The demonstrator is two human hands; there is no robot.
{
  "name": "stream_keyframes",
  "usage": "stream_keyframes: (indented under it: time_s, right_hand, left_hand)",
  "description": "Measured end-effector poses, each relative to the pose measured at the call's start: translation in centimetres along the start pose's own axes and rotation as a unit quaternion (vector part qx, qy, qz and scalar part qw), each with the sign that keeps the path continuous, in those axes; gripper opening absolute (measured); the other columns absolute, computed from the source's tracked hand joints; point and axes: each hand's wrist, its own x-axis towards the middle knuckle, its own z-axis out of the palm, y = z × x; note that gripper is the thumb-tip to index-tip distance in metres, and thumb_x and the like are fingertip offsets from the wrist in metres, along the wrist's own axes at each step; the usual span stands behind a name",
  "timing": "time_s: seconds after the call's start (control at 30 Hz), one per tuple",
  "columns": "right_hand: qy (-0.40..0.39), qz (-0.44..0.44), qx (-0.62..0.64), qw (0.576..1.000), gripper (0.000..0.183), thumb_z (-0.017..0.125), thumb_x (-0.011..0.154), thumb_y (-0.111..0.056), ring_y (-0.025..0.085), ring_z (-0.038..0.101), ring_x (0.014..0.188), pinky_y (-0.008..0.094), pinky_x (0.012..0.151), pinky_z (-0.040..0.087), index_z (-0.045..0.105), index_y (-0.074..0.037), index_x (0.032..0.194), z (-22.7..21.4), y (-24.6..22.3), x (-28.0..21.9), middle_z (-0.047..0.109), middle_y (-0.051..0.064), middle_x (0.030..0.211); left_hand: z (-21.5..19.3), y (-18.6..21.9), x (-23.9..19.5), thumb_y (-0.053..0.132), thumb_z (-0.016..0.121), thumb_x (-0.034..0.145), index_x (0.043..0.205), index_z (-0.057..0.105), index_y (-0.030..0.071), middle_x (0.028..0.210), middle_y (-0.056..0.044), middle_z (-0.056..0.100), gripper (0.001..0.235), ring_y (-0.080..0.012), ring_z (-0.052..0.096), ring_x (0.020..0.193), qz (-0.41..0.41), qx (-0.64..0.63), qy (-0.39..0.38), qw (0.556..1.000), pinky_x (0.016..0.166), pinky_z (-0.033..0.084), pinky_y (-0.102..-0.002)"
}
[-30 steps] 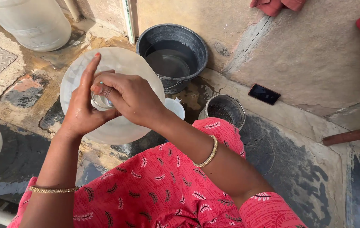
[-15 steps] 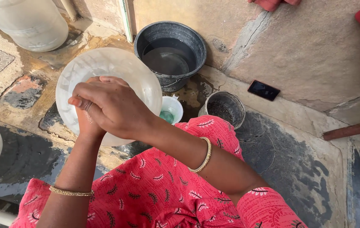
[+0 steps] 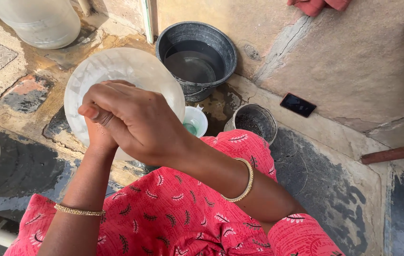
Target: Cleaning and rinsing plastic water jugs using a small container and a cloth.
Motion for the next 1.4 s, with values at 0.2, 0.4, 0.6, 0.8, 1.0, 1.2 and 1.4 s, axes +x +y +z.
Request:
stream_keyframes:
  time_s: [0.2, 0.4, 0.6, 0.8, 1.0, 1.2, 1.4]
  right_hand:
    - [0.000, 0.006, 0.015, 1.000, 0.029, 0.050, 0.115, -0.031, 0.029, 0.071, 0.093, 0.036, 0.082, 0.056, 0.062, -0.005, 0.109, 0.7, 4.1, 0.0, 0.069, 0.011, 0.098]
    - [-0.017, 0.051, -0.006, 0.999, 0.029, 0.050, 0.110, -0.030, 0.029, 0.073, 0.090, 0.037, 0.080, 0.056, 0.065, -0.005, 0.110, 1.7, 6.1, 0.0, 0.071, 0.012, 0.097]
    - [-0.004, 0.026, -0.011, 1.000, 0.029, 0.050, 0.112, -0.029, 0.028, 0.071, 0.090, 0.036, 0.081, 0.055, 0.063, -0.004, 0.110, 1.7, 6.5, -0.1, 0.070, 0.011, 0.097]
    - [-0.012, 0.054, 0.051, 0.997, 0.032, 0.049, 0.113, -0.030, 0.022, 0.065, 0.079, 0.033, 0.077, 0.054, 0.061, -0.002, 0.103, 1.5, 6.3, 0.0, 0.065, 0.008, 0.086]
    - [-0.006, 0.062, 0.090, 0.994, 0.033, 0.050, 0.113, -0.031, 0.020, 0.067, 0.081, 0.033, 0.077, 0.054, 0.062, -0.003, 0.101, 2.3, 7.5, -0.7, 0.067, 0.008, 0.088]
    - [-0.006, 0.052, 0.056, 0.997, 0.027, 0.051, 0.112, -0.028, 0.026, 0.072, 0.090, 0.034, 0.080, 0.055, 0.063, -0.004, 0.108, 2.1, 6.8, -1.1, 0.070, 0.012, 0.096]
    - [-0.017, 0.011, 0.049, 0.999, 0.022, 0.055, 0.113, -0.025, 0.025, 0.074, 0.093, 0.031, 0.083, 0.057, 0.063, -0.006, 0.109, -1.0, 0.1, -1.2, 0.071, 0.009, 0.100]
  left_hand:
    - [1.1, 1.5, -0.1, 0.015, 0.078, 0.094, 0.117, 0.062, 0.002, 0.114, -0.013, 0.069, 0.032, -0.0229, 0.067, 0.104, 0.092, 0.061, 0.035, 0.993, 0.091, 0.055, -0.032]
    - [2.4, 1.6, -0.4, 0.014, 0.080, 0.093, 0.118, 0.050, 0.003, 0.101, -0.009, 0.063, 0.041, -0.0201, 0.062, 0.093, 0.042, -0.014, 0.091, 0.995, 0.087, 0.051, -0.029]
    - [1.6, -0.7, 0.4, 0.011, 0.080, 0.089, 0.109, 0.054, 0.004, 0.097, -0.012, 0.062, 0.033, -0.0294, 0.063, 0.089, 0.046, 0.066, 0.038, 0.996, 0.082, 0.052, -0.033]
    - [-1.8, 0.4, 2.4, 0.011, 0.082, 0.075, 0.106, 0.062, 0.004, 0.103, -0.016, 0.068, 0.038, -0.0404, 0.068, 0.097, 0.140, 0.136, -0.097, 0.976, 0.082, 0.055, -0.041]
    - [-2.8, 2.4, 2.7, 0.012, 0.086, 0.066, 0.110, 0.062, 0.003, 0.104, -0.016, 0.068, 0.051, -0.0410, 0.067, 0.097, 0.104, 0.152, -0.169, 0.968, 0.078, 0.055, -0.043]
    - [-0.9, 1.5, 0.8, 0.007, 0.080, 0.071, 0.110, 0.062, 0.004, 0.107, -0.014, 0.068, 0.043, -0.0362, 0.070, 0.100, 0.076, 0.107, -0.114, 0.985, 0.081, 0.056, -0.039]
    - [-1.0, 2.4, 1.0, 0.010, 0.080, 0.077, 0.106, 0.065, 0.005, 0.107, -0.013, 0.071, 0.034, -0.0353, 0.070, 0.099, 0.061, 0.123, -0.110, 0.984, 0.082, 0.054, -0.039]
